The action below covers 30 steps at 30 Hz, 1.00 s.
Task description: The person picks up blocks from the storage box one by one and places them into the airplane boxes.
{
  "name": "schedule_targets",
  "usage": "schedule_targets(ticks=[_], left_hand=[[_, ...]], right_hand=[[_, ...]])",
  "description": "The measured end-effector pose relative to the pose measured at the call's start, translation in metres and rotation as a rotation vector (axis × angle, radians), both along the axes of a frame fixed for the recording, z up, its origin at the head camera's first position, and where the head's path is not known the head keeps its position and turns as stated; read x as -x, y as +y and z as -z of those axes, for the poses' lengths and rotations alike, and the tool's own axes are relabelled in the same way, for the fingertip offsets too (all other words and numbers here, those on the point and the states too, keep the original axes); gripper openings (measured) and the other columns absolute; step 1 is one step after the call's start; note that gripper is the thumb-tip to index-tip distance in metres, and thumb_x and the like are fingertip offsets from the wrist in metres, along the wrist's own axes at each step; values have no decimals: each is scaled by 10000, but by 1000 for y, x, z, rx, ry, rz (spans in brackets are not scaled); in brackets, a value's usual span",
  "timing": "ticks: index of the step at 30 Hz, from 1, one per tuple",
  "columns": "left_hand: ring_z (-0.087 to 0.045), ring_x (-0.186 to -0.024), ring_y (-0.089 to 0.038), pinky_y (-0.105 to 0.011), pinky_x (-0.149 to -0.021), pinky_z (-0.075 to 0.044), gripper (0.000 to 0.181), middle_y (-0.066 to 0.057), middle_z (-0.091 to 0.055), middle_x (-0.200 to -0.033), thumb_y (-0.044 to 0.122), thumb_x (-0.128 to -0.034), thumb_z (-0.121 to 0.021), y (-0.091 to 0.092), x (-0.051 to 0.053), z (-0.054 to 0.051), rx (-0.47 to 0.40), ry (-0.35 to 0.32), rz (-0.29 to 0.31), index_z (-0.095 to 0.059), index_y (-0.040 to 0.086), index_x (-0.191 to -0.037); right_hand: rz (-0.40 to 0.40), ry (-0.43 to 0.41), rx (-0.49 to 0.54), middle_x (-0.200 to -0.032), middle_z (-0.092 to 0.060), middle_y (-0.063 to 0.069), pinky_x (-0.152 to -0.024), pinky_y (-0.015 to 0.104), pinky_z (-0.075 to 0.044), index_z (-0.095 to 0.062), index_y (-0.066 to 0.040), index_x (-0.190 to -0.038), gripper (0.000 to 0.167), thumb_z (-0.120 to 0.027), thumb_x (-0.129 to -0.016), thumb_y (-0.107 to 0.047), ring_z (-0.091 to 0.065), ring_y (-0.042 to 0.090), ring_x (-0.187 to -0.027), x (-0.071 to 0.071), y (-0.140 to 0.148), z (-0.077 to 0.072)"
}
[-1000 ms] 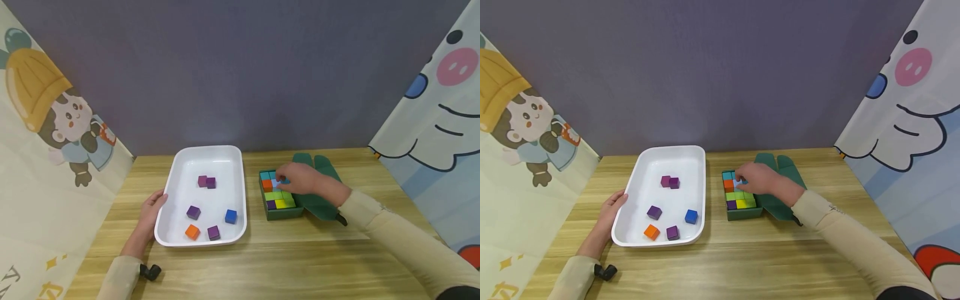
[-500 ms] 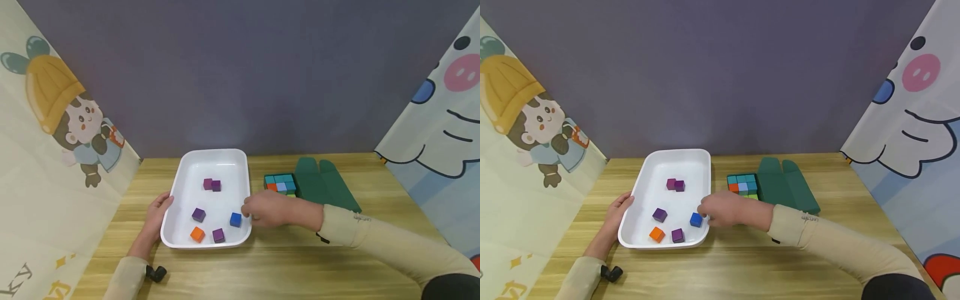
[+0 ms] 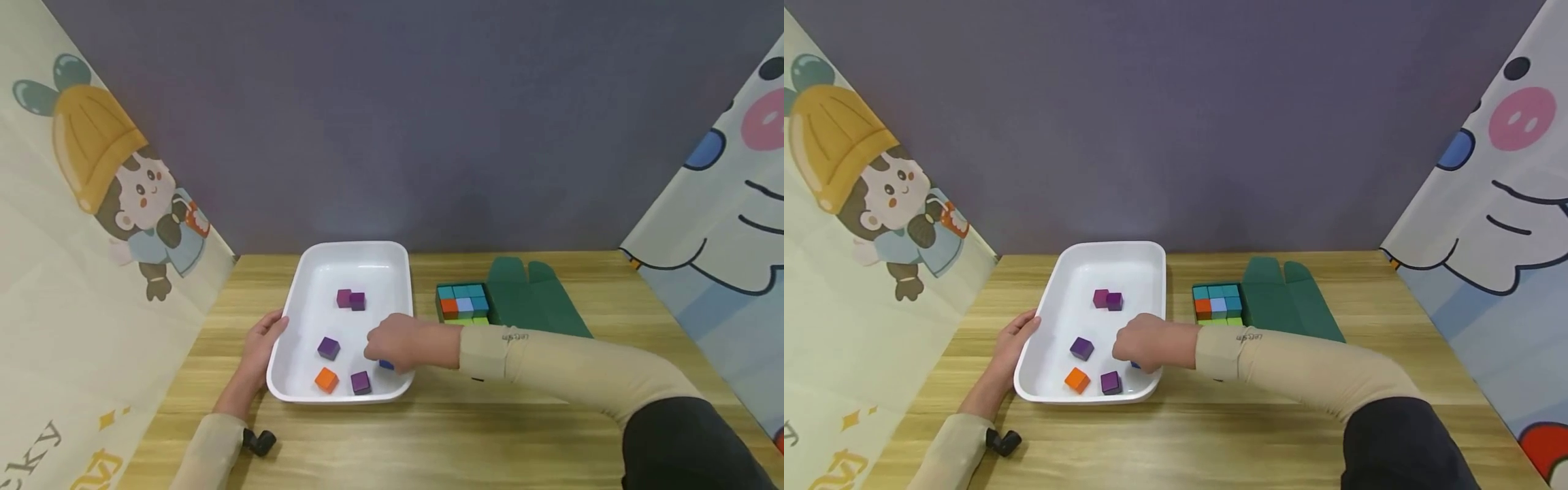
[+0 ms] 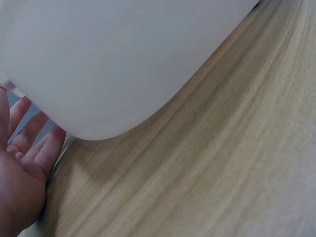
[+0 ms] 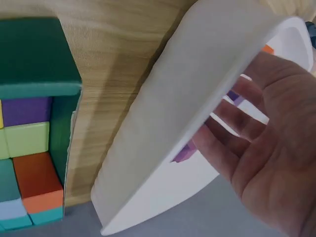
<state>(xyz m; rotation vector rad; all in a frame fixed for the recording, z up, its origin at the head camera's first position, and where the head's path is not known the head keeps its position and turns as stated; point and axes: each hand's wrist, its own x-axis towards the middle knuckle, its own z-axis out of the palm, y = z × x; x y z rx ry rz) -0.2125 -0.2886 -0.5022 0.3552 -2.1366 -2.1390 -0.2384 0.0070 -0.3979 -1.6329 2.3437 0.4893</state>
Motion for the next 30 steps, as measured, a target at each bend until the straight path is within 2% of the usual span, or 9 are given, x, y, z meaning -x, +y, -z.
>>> schedule_targets(ticks=[8, 14, 16, 20, 24, 27, 30], left_hand=[[-634, -950, -142, -289, -808, -556, 510, -196, -561, -1272, 328, -991, -574, 1, 0, 1, 26, -10, 9, -477, 7, -1375], [-633, -937, -123, -283, -811, -553, 508, -144, -590, -1231, 322, -994, -569, 0, -1, -1, 22, -25, 2, -467, 6, -1378], [-630, -942, -119, -278, -813, -551, 515, -136, -585, -1234, 328, -995, -566, 0, -1, -2, 27, -24, -1, -460, 8, -1384], [-620, -977, -133, -282, -831, -546, 518, -196, -531, -1314, 331, -1001, -552, 1, -1, -4, 21, -21, 12, -450, 19, -1401], [-618, -992, -139, -283, -837, -544, 517, -226, -492, -1360, 329, -1006, -544, 1, 0, -3, 16, -26, 20, -442, 27, -1413], [-622, -980, -133, -281, -832, -546, 513, -217, -506, -1347, 323, -1005, -547, 0, 0, -2, 16, -31, 14, -443, 23, -1409], [-625, -969, -129, -284, -827, -548, 512, -191, -532, -1319, 324, -1002, -553, 0, -1, -1, 17, -31, 13, -449, 20, -1400]], right_hand=[[-3, -22, -56, -803, -527, -83, -623, 212, -456, -672, -221, -969, 177, -752, -841, -128, -487, 110, -712, 6, -9, 16], [-21, -59, -15, -791, -510, -85, -621, 192, -445, -657, -210, -950, 161, -740, -849, -115, -483, 108, -705, 4, -14, 18], [-34, -61, 5, -795, -510, -83, -616, 192, -446, -659, -203, -960, 176, -747, -839, -111, -485, 108, -699, 3, -15, 15], [-35, -70, 44, -803, -504, -85, -615, 192, -448, -648, -209, -980, 214, -762, -823, -119, -487, 102, -696, 1, -13, 6], [29, -127, 105, -826, -509, -92, -640, 178, -460, -656, -218, -1024, 232, -774, -828, -177, -499, 86, -726, 0, -1, -10], [88, -164, 162, -860, -514, -97, -658, 171, -473, -660, -227, -1047, 243, -774, -832, -218, -512, 74, -749, -2, 13, -24], [115, -182, 221, -888, -515, -95, -656, 168, -477, -651, -214, -1050, 236, -757, -840, -208, -516, 68, -755, -5, 32, -36]])
